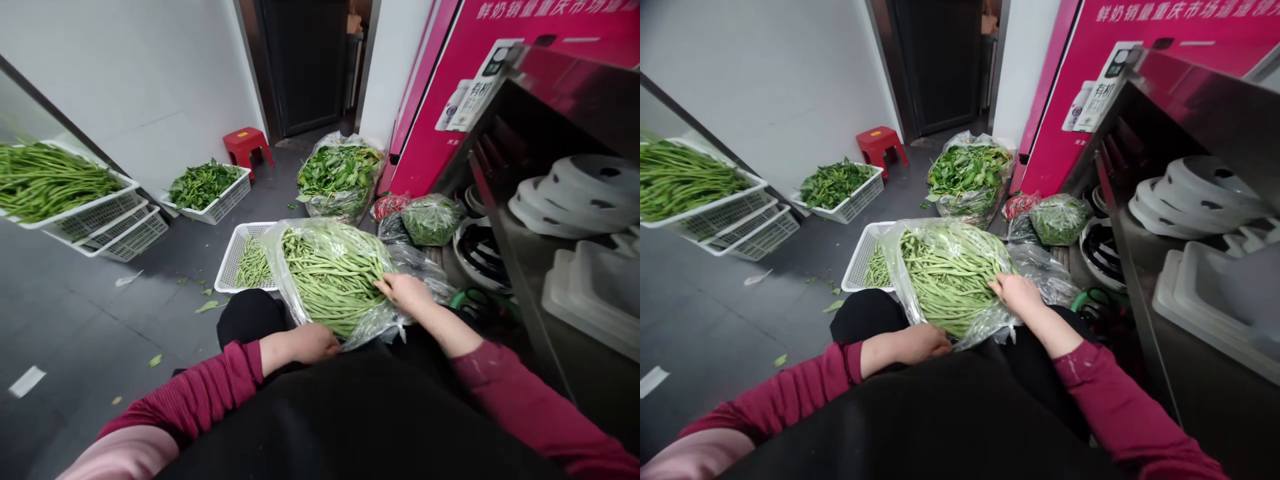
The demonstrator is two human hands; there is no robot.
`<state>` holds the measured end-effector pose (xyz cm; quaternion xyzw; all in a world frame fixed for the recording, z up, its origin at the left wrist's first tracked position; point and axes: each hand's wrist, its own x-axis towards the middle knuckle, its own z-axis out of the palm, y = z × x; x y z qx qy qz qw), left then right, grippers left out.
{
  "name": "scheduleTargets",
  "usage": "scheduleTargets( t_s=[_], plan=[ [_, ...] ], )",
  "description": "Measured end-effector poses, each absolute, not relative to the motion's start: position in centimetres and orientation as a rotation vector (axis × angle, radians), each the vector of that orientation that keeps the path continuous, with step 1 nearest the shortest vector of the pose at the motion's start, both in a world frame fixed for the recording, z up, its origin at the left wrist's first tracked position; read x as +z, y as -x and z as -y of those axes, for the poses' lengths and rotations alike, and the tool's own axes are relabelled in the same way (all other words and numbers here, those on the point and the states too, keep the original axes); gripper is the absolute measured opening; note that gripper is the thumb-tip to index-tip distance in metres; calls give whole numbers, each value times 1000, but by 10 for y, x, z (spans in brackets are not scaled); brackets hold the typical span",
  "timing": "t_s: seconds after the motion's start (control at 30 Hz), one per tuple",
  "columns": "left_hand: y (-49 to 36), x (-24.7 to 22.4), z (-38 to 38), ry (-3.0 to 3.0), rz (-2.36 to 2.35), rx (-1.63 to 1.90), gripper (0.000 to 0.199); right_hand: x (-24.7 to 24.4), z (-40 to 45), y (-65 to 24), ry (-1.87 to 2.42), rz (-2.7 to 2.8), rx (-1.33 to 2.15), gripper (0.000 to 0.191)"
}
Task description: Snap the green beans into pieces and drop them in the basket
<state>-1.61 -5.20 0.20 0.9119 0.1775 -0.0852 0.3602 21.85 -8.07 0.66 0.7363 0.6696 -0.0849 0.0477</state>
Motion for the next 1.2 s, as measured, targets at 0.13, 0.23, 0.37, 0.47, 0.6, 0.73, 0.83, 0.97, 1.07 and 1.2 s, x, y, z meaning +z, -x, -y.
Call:
scheduleTargets(
  t_s=[0.13,0.23,0.37,0.47,0.6,0.73,0.83,0.97,1.07,1.2],
  plan=[
    [10,20,44,-2112,-934,217,26,20,81,-196,-2055,-2332,-137,26],
    [9,36,37,-1945,-999,373,31,25,87,-169,-2037,-2405,-51,27],
    [17,49,35,-2134,-979,365,30,33,91,-152,-2089,-2430,14,29],
    [24,56,34,-2244,-1117,418,30,44,94,-149,-2256,-2494,-72,25],
    [33,67,32,-2355,-1220,602,30,51,101,-142,-2620,-2490,-1086,33],
    [32,72,42,-2649,-833,604,30,41,100,-129,-2099,-1388,-3071,46],
    [21,73,58,-2649,-518,559,30,36,96,-121,-1843,-647,-3583,38],
    [10,86,65,-2309,-484,688,27,46,103,-128,-1558,-629,-3716,38],
    [12,93,46,-1870,-695,809,29,54,118,-141,-1542,-737,-3782,33],
    [12,72,7,-1688,-978,665,21,55,138,-153,-1429,-1238,-3578,37]
  ],
)
